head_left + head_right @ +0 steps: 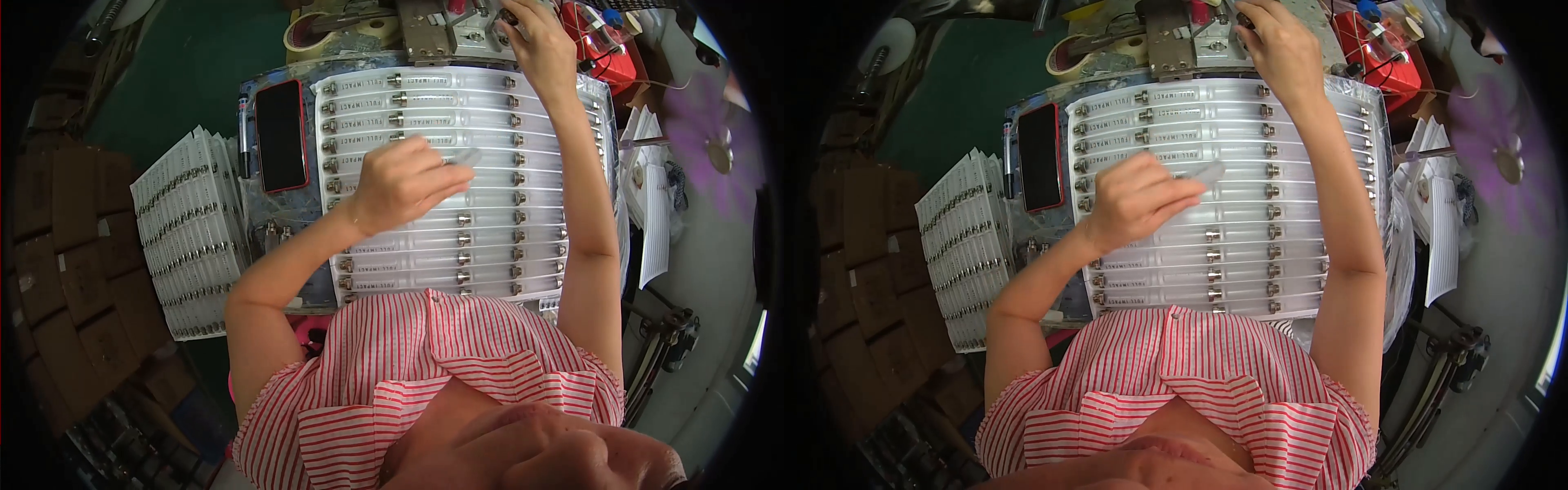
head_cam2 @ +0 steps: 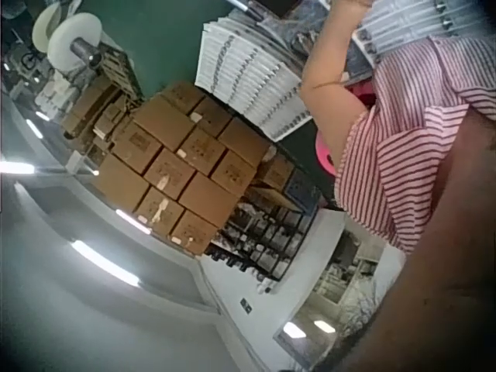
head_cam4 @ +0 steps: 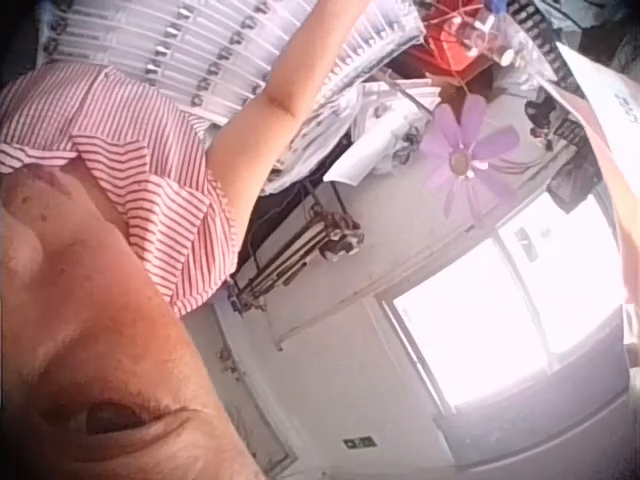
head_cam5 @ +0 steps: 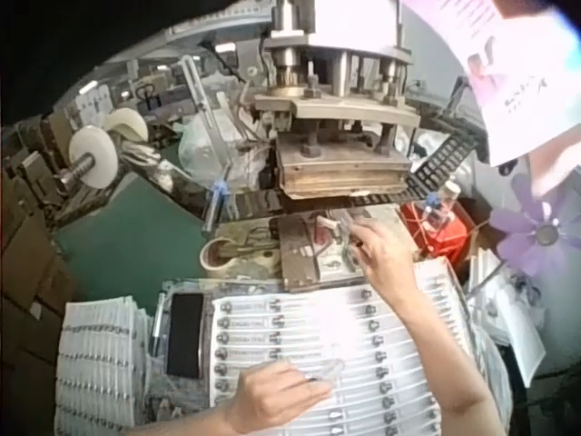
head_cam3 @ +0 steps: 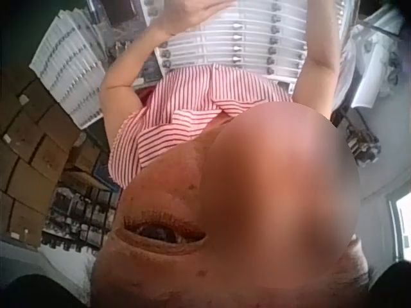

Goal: Manually assemble components into transparent plastic tubes on an assembly tray.

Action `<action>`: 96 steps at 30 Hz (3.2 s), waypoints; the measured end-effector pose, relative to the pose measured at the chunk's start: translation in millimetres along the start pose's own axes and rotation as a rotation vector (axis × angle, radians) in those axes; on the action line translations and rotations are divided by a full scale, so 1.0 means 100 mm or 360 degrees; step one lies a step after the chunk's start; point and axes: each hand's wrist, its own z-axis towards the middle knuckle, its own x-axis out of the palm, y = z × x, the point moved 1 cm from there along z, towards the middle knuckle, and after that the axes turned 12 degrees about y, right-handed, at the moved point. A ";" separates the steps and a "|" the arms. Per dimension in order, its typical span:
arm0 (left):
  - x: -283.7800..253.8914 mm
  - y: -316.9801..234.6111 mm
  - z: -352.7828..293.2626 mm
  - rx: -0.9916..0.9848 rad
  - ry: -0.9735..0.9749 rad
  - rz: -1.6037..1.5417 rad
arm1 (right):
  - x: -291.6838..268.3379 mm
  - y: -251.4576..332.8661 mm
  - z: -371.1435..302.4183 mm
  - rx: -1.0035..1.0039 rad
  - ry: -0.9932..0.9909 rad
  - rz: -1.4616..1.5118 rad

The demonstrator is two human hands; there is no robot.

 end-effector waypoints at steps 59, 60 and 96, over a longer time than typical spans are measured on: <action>-0.03 0.79 1.17 0.0025 -0.0121 0.0901 | -0.89 0.69 -0.40 0.1371 0.0212 -0.0053; 0.01 0.93 1.27 -0.0004 -0.0129 0.0927 | -0.85 0.70 -0.26 0.1480 0.0181 -0.0327; 0.05 -0.20 -0.74 -0.0609 0.0290 -0.0043 | -0.11 -0.16 0.08 0.1107 0.0770 -0.0620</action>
